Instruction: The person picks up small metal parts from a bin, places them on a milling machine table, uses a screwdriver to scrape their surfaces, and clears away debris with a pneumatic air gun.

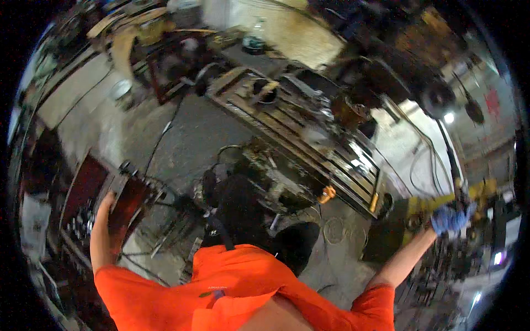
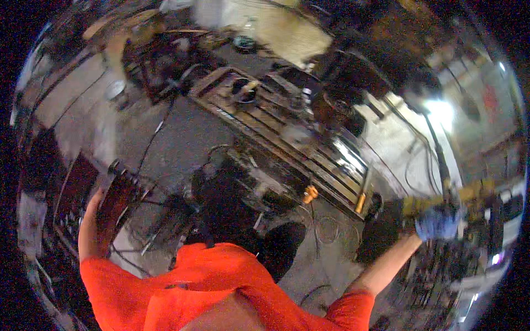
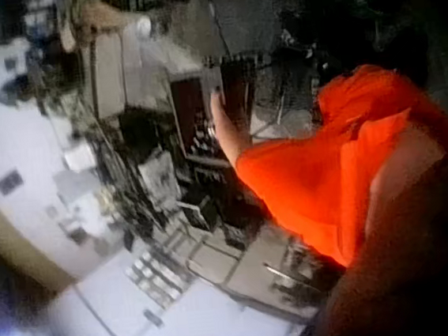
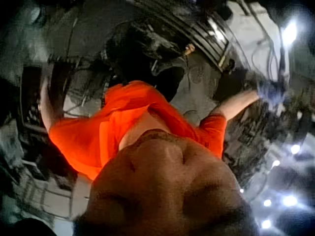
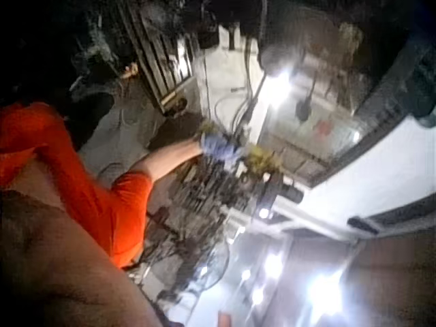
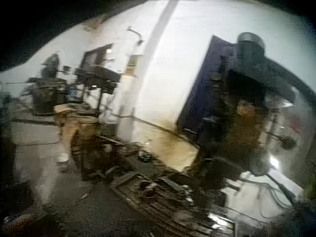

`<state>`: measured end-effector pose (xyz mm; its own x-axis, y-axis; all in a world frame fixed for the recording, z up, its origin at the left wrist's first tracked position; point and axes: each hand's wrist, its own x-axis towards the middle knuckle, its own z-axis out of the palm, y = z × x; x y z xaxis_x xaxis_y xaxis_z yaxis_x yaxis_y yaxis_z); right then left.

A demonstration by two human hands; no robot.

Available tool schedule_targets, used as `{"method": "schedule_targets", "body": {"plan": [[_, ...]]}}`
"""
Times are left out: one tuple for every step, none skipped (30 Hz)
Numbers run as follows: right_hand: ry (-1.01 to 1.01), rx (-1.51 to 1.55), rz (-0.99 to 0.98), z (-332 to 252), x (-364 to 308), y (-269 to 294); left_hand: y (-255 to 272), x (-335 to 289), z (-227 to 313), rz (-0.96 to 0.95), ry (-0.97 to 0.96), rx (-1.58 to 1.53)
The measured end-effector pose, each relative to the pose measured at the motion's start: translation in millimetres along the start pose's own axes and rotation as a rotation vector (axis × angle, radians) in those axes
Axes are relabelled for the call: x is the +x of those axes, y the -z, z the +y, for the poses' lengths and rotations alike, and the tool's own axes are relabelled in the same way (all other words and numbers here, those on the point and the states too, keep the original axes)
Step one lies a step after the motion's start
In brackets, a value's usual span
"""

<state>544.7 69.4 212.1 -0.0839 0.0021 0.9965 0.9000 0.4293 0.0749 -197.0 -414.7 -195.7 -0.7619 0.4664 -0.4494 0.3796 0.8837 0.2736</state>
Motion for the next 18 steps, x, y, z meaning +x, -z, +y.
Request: {"method": "schedule_targets", "body": {"plan": [[0.009, 0.059, 0.012, -1, 8, -2, -2, 3, -1, 0.012, 0.010, 0.074], [0.050, 0.088, 0.011, -1, 18, 0, -3, 6, -1, 0.026, 0.013, 0.143], [0.138, 0.095, 0.004, -1, 26, 0, -3, 10, -1, 0.034, 0.018, 0.210], [0.313, 0.097, -0.005, -1, 38, 2, -2, 14, -2, 0.045, 0.020, 0.270], [0.490, 0.108, -0.013, -2, 52, 2, -2, 13, -6, 0.057, 0.036, 0.320], [0.503, 0.085, 0.000, 5, 58, 1, -3, 15, -8, 0.067, 0.047, 0.365], [0.516, 0.058, 0.013, 12, 63, 1, -1, 17, -10, 0.077, 0.050, 0.402], [0.403, -0.140, -0.029, 5, 67, 6, 0, 18, -14, 0.086, 0.061, 0.442], [0.456, 0.110, 0.030, 15, 74, 0, 1, 21, -18, 0.094, 0.068, 0.469], [0.546, -0.129, 0.044, 45, 74, 12, 2, 35, -17, 0.085, 0.043, 0.494], [0.485, -0.169, 0.021, 47, 71, 17, -4, 40, -40, 0.098, 0.060, 0.496], [0.422, -0.188, 0.011, 37, 67, 15, -13, 36, -75, 0.116, 0.096, 0.484], [0.235, 0.056, 0.045, 17, 57, 16, -14, 41, -88, 0.128, 0.118, 0.479], [0.069, 0.264, 0.065, -16, 41, 23, -17, 38, -52, 0.071, 0.095, 0.520], [0.234, 0.133, 0.068, -18, 29, 33, -16, 34, -38, 0.068, 0.079, 0.556], [0.376, 0.042, 0.097, -18, 4, 28, -10, 17, -42, 0.079, 0.101, 0.568], [0.111, 0.107, -0.014, -14, -26, 34, -10, 15, -39, 0.072, 0.086, 0.570], [-0.161, 0.144, -0.106, -10, -58, 40, -9, 15, -34, 0.072, 0.076, 0.565]]}}
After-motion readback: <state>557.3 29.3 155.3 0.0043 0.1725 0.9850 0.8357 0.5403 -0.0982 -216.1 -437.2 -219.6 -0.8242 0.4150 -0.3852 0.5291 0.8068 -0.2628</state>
